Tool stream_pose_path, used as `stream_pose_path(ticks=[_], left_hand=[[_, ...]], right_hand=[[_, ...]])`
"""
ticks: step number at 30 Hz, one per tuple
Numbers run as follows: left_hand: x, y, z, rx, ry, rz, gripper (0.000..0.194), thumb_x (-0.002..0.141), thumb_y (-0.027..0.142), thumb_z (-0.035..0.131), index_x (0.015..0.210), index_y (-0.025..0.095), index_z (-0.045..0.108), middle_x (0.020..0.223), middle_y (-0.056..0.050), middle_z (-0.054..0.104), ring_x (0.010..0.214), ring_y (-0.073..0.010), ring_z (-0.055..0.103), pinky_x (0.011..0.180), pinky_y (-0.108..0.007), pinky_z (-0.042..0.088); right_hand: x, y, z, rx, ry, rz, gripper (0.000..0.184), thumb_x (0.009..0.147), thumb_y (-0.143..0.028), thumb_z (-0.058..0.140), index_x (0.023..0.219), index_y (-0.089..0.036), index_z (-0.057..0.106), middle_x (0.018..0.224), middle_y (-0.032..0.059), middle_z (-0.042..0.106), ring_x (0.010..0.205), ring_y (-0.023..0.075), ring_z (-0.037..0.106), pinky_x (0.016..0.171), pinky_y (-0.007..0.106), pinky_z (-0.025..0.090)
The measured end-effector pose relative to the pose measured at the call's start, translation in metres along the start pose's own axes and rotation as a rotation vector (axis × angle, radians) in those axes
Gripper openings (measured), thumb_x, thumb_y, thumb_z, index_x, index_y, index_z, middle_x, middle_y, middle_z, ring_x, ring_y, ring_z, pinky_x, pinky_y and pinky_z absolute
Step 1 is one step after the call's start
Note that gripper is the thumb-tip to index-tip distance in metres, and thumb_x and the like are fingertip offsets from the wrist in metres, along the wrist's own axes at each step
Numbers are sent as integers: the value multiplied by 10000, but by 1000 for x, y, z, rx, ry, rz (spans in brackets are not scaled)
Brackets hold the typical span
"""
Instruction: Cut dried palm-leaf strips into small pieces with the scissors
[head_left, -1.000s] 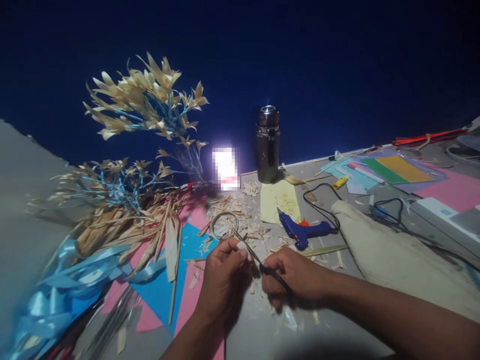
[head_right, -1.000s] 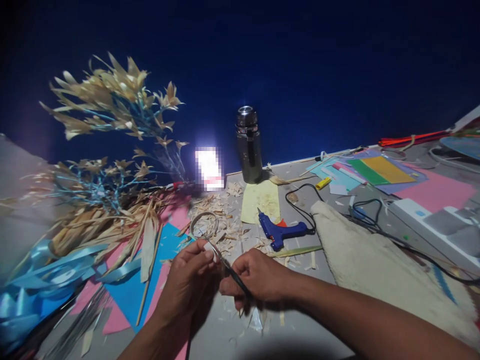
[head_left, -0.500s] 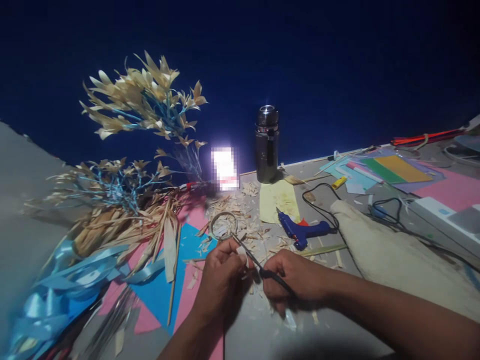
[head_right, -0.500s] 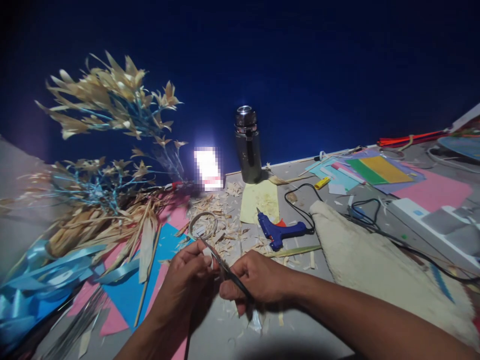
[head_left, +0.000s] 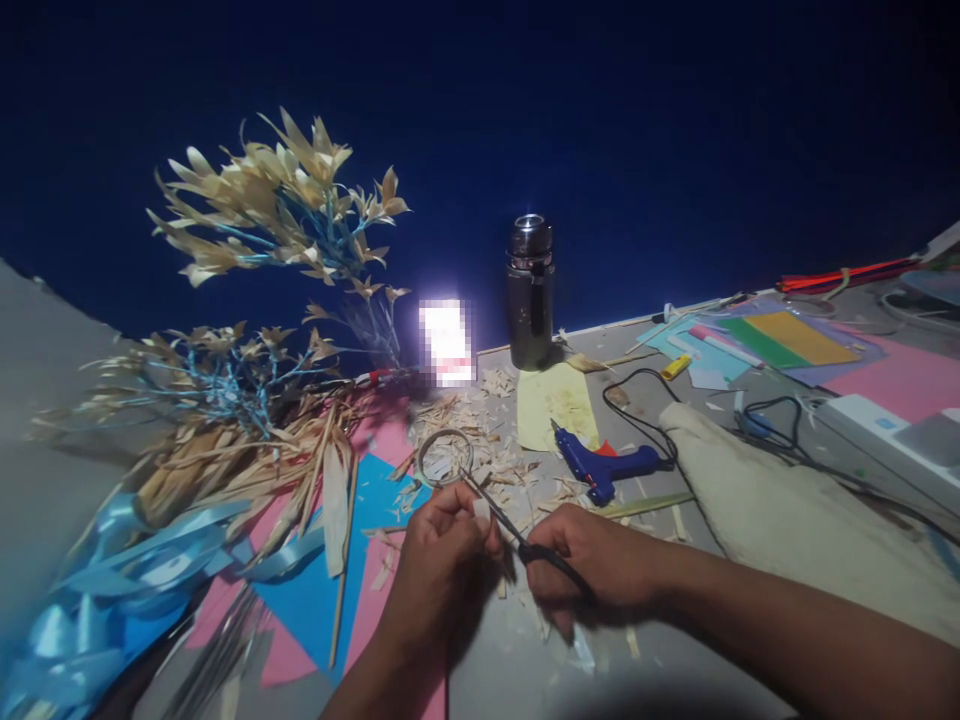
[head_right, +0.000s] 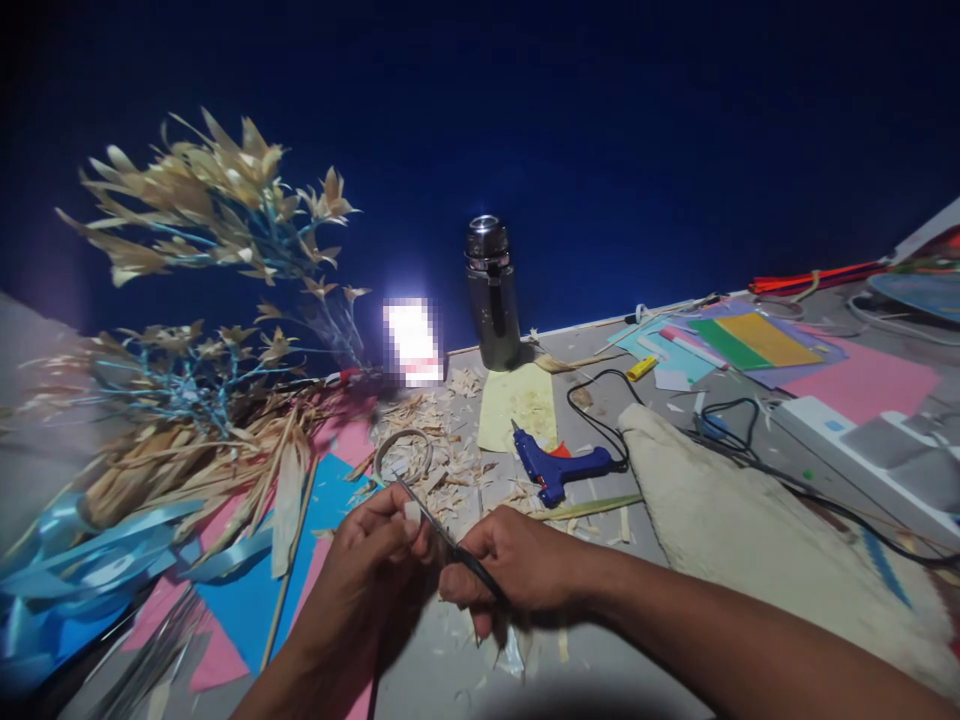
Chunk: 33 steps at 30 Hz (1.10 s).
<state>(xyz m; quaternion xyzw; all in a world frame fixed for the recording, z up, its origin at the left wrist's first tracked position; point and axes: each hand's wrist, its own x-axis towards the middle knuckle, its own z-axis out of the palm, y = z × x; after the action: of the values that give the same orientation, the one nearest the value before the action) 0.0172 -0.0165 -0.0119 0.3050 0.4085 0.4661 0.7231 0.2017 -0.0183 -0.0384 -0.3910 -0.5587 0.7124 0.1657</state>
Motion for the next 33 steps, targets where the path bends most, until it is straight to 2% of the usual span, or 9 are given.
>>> stream_pose_path(ticks=[5,9,14,18,22,29,33], left_hand=[[1,-3,-5,-33,-26,-34,206,736,189,705,687,195,505,494,53,490,443,-83,399,470,-201,306],[-1,-1,-5,-48,-4,-42,189,758,201,695,716,201,511,496,58,467,427,-84,389,459,-207,279],[1,1,-9,-30,-91,-87,201,714,222,715,643,180,531,508,24,508,451,-103,446,479,-229,331],[2,4,-14,-47,-150,-129,172,659,235,749,641,162,594,445,61,398,451,-102,428,502,-235,348],[0,8,-14,-46,-150,-159,172,598,208,770,718,154,659,418,81,377,414,-86,379,509,-242,357],[-2,9,-16,-56,-165,-194,156,581,168,748,699,176,646,386,88,356,410,-105,398,545,-273,399],[0,10,-15,-60,-188,-191,155,597,163,751,620,173,598,397,94,345,397,-67,305,560,-268,399]], right_hand=[[0,1,-2,0,2,-13,315,826,-387,685,660,-122,645,560,-16,607,398,36,401,370,146,248],[-2,-5,-4,16,19,-18,316,823,-397,677,654,-138,609,590,-6,633,412,52,434,369,156,281],[-6,-10,-10,-55,-28,16,364,835,-433,663,643,-125,640,582,3,633,426,59,455,390,166,312],[-8,-12,-14,-82,-91,13,388,814,-459,702,630,-129,614,587,2,639,446,54,464,405,157,308],[-10,-12,-16,-92,-136,25,399,804,-474,720,632,-134,602,586,-9,635,417,40,421,391,153,292],[-11,-11,-17,-114,-156,79,385,798,-485,730,680,-130,639,597,-10,646,421,42,454,377,141,284],[-10,-11,-17,-133,-175,69,375,794,-476,736,682,-131,640,608,-4,656,436,46,469,395,145,309]])
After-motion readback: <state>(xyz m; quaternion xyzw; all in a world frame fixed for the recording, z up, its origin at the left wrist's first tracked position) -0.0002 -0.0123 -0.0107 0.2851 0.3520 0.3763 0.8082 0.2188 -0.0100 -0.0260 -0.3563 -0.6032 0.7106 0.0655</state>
